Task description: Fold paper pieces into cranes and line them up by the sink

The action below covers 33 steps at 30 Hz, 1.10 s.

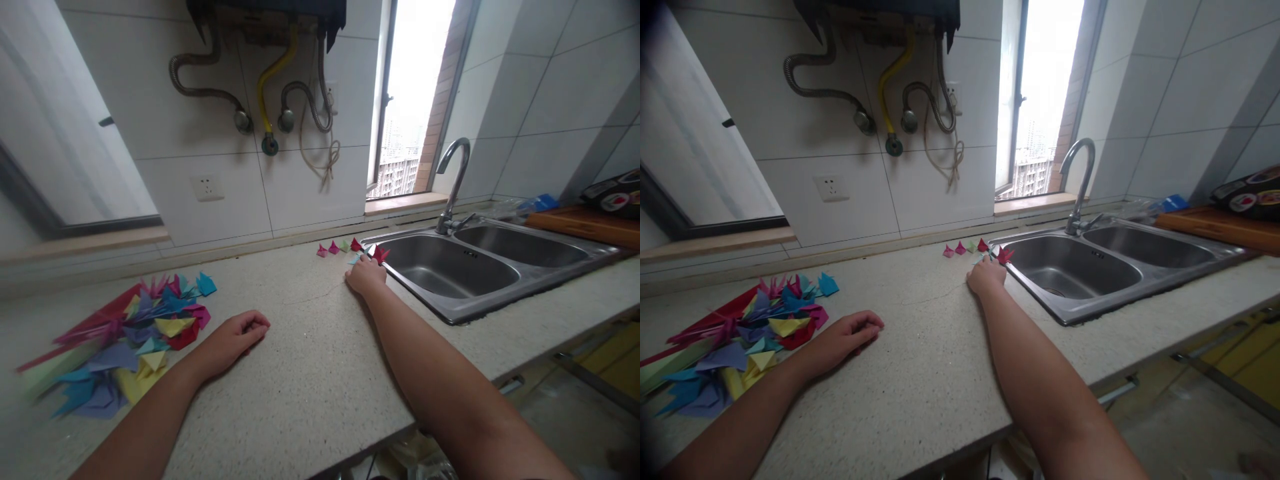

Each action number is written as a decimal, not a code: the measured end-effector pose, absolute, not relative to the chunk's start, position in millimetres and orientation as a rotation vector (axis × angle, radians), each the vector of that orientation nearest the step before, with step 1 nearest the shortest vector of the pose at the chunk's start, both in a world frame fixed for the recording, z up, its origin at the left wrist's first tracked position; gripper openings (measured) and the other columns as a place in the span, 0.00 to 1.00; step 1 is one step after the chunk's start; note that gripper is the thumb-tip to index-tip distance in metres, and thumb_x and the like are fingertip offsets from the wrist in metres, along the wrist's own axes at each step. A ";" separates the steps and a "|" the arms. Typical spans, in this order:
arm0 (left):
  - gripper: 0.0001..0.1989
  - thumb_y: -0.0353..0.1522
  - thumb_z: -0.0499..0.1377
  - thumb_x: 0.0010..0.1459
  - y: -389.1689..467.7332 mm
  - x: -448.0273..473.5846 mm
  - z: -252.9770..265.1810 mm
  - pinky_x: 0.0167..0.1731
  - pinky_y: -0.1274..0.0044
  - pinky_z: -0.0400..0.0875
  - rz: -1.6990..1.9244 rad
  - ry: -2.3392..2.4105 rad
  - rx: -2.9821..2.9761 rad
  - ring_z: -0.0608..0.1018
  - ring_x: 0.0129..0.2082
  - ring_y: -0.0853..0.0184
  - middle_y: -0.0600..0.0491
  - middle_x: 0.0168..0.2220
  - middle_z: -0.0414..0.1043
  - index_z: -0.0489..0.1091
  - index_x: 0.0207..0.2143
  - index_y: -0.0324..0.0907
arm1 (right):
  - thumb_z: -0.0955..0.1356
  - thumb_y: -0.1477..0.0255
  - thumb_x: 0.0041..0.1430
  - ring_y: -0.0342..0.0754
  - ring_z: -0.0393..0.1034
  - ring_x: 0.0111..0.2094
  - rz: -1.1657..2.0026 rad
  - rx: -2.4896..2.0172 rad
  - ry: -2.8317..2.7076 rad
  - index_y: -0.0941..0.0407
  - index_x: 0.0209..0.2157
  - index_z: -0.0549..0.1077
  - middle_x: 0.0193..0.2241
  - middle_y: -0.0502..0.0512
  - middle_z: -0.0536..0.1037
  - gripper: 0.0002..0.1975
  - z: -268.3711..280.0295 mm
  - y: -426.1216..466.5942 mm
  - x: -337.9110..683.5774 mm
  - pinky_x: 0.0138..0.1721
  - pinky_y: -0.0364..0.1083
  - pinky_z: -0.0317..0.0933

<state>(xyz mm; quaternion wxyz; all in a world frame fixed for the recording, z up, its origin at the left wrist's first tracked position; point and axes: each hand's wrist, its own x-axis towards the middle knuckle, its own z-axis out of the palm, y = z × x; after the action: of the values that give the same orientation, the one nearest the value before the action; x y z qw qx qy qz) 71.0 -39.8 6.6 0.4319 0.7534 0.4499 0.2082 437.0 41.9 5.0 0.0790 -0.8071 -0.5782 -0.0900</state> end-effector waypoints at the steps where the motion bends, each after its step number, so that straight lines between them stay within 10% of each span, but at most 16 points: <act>1: 0.20 0.47 0.55 0.59 -39.7 71.0 6.6 0.26 0.79 0.61 0.516 1.122 1.883 0.64 0.26 0.70 0.55 0.28 0.62 0.68 0.42 0.40 | 0.60 0.58 0.61 0.61 0.57 0.55 -0.268 -2.419 -1.727 0.60 0.52 0.71 0.57 0.68 0.62 0.26 5.2 41.9 438.2 0.48 0.57 0.58; 33: 0.18 0.45 0.55 0.60 -39.7 69.2 7.2 0.27 0.79 0.61 0.513 1.125 1.901 0.65 0.27 0.70 0.55 0.30 0.64 0.69 0.42 0.41 | 0.63 0.63 0.54 0.63 0.60 0.53 0.162 -2.151 -1.082 0.43 0.47 0.77 0.47 0.54 0.76 0.19 6.8 62.5 533.9 0.53 0.62 0.50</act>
<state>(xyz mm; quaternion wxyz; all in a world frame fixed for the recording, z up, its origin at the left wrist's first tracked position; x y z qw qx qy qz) 69.2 -39.7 7.2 0.4231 0.7596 0.4495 0.2050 533.9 62.5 6.8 0.3560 -0.8330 -0.4190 0.0626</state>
